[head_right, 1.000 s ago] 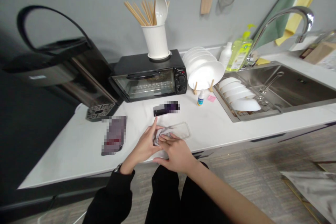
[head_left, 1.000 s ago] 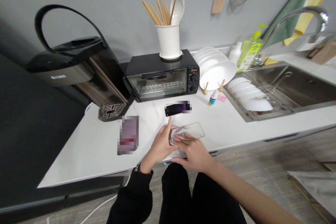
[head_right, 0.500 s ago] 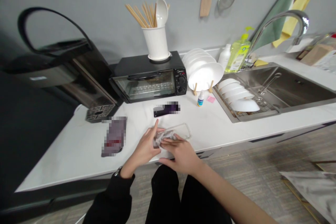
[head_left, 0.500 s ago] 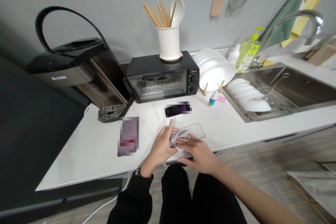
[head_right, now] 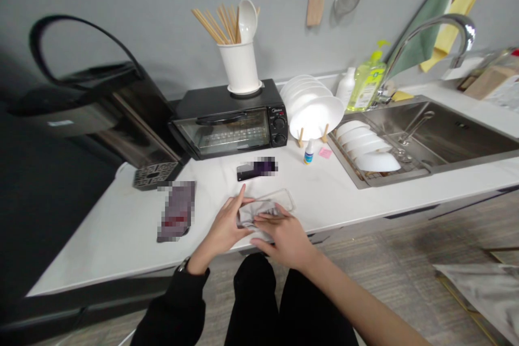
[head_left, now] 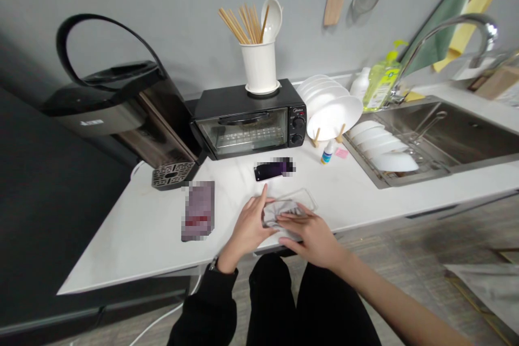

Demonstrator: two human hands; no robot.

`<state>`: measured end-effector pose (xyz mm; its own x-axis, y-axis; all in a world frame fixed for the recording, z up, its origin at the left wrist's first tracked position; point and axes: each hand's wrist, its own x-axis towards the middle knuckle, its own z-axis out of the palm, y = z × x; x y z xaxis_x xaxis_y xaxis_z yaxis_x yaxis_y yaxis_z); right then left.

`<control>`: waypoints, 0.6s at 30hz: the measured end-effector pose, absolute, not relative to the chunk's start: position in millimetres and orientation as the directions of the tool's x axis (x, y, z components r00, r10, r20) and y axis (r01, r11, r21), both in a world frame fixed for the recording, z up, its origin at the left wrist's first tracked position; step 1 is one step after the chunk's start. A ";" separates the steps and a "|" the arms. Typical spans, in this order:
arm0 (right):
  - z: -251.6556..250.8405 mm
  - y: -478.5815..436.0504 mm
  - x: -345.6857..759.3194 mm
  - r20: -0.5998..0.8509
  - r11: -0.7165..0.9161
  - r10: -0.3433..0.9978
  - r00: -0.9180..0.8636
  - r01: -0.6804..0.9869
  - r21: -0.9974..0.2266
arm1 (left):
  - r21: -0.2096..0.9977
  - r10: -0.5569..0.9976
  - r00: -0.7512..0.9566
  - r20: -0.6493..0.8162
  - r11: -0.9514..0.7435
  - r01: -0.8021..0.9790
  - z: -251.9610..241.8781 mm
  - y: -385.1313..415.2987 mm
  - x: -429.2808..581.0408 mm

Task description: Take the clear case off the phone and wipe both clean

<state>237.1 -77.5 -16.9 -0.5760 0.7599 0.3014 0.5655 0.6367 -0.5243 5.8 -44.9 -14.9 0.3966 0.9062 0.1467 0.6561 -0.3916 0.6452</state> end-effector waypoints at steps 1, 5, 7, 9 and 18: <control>-15.8 -77.0 255.0 0.281 0.615 0.777 -0.563 0.588 -0.525 | 0.648 0.903 0.403 0.150 -0.397 0.650 -14.4 -45.5 6.5; -15.5 -63.6 285.8 0.294 0.535 0.845 -0.447 0.728 -0.429 | 0.634 0.896 0.419 0.146 -0.410 0.655 -15.4 -41.0 10.8; -18.5 -60.2 261.0 0.332 0.546 0.834 -0.440 0.742 -0.389 | 0.637 0.900 0.414 0.137 -0.400 0.659 -16.9 -37.9 11.0; -21.1 -63.4 228.0 0.340 0.588 0.808 -0.481 0.695 -0.413 | 0.646 0.904 0.407 0.132 -0.390 0.657 -17.5 -37.2 9.4; -19.2 -67.3 283.3 0.322 0.545 0.836 -0.445 0.745 -0.385 | 0.664 0.908 0.394 0.142 -0.383 0.642 -13.2 -41.7 12.0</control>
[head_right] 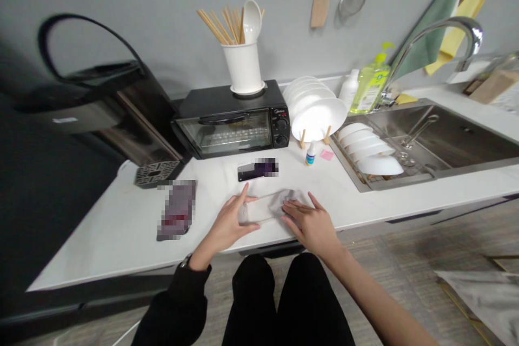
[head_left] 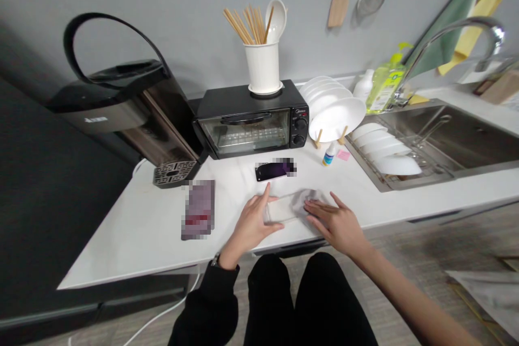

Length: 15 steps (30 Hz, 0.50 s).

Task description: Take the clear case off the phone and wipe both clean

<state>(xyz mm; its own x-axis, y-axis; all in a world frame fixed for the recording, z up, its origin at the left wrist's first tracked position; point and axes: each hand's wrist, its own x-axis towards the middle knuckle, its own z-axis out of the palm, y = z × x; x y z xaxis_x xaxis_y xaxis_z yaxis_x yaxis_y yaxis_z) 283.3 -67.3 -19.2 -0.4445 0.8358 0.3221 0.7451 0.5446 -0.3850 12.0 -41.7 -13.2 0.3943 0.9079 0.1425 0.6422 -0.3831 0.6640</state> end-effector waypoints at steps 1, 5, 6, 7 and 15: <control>-20.8 -64.4 279.7 0.336 0.526 0.844 -0.419 0.768 -0.364 | 0.662 0.907 0.397 0.143 -0.386 0.643 -13.8 -40.2 12.8; -25.8 -67.1 222.2 0.353 0.590 0.806 -0.474 0.683 -0.430 | 0.654 0.907 0.402 0.129 -0.383 0.652 -15.0 -37.1 10.9; -25.0 -71.1 211.6 0.353 0.613 0.790 -0.501 0.641 -0.462 | 0.651 0.904 0.408 0.126 -0.386 0.654 -14.3 -37.8 9.5; -23.3 -75.7 207.6 0.347 0.626 0.778 -0.524 0.606 -0.491 | 0.648 0.899 0.419 0.126 -0.394 0.652 -13.3 -38.9 8.3; -16.7 -72.3 293.4 0.313 0.531 0.844 -0.434 0.753 -0.388 | 0.652 0.902 0.412 0.133 -0.393 0.649 -14.4 -39.2 10.8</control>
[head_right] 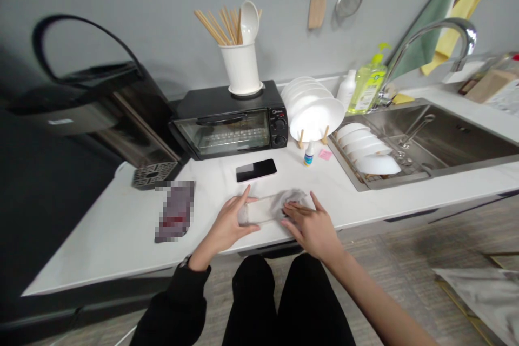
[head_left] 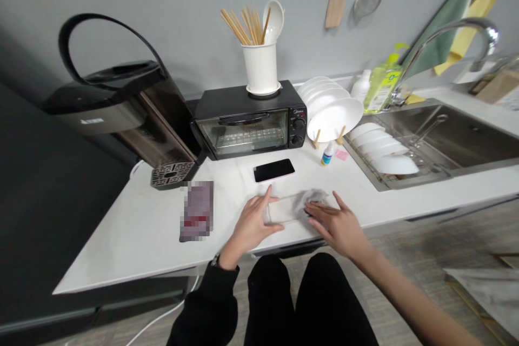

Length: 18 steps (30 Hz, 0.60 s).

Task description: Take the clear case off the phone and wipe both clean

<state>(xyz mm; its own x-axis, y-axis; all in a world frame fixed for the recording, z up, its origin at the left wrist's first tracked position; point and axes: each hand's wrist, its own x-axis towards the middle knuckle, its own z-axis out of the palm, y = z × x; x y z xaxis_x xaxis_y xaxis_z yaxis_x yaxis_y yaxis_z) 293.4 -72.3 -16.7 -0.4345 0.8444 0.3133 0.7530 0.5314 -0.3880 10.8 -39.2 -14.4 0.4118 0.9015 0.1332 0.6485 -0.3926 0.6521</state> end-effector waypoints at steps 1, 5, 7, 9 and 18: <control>-18.6 -67.8 286.5 0.336 0.525 0.844 -0.418 0.772 -0.358 | 0.647 0.897 0.419 0.139 -0.402 0.647 -16.3 -37.5 11.1; -24.1 -63.0 223.5 0.372 0.587 0.805 -0.462 0.712 -0.385 | 0.652 0.905 0.399 0.149 -0.393 0.648 -21.0 -34.5 9.0; -21.6 -69.3 207.8 0.359 0.631 0.776 -0.519 0.629 -0.453 | 0.647 0.907 0.393 0.152 -0.392 0.655 -19.8 -36.5 7.8; -16.7 -76.3 219.6 0.328 0.639 0.766 -0.553 0.594 -0.489 | 0.640 0.901 0.405 0.158 -0.405 0.653 -17.2 -39.6 7.9; -18.4 -64.5 254.2 0.356 0.534 0.836 -0.418 0.771 -0.347 | 0.629 0.888 0.434 0.151 -0.425 0.651 -15.6 -33.9 13.3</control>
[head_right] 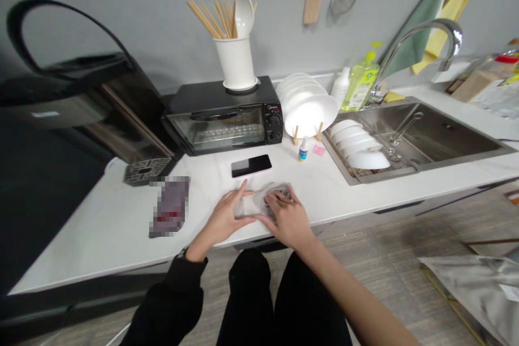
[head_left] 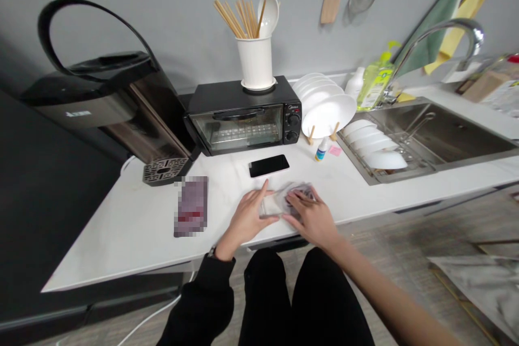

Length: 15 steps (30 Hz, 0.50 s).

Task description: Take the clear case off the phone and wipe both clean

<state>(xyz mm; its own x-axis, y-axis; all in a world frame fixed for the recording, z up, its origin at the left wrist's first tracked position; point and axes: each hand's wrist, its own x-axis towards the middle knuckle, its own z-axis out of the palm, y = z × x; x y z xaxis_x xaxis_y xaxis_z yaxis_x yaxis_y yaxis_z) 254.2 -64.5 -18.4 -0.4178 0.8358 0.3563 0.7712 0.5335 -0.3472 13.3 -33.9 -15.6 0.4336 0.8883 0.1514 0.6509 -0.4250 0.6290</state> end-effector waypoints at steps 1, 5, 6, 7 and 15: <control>-20.3 -64.9 236.7 0.368 0.544 0.830 -0.420 0.756 -0.365 | 0.634 0.889 0.431 0.153 -0.423 0.648 -15.8 -33.6 12.7; -19.9 -74.6 208.6 0.353 0.640 0.768 -0.534 0.614 -0.462 | 0.644 0.886 0.438 0.154 -0.426 0.635 -14.0 -38.2 10.1; -18.8 -76.3 218.1 0.341 0.644 0.764 -0.548 0.603 -0.472 | 0.641 0.885 0.438 0.155 -0.428 0.638 -13.5 -39.6 10.1; -17.9 -76.5 232.3 0.329 0.637 0.769 -0.548 0.613 -0.468 | 0.636 0.888 0.431 0.159 -0.426 0.643 -13.1 -40.5 10.6; -21.0 -57.6 248.1 0.345 0.554 0.823 -0.451 0.772 -0.311 | 0.634 0.899 0.401 0.174 -0.414 0.653 -15.2 -35.5 16.2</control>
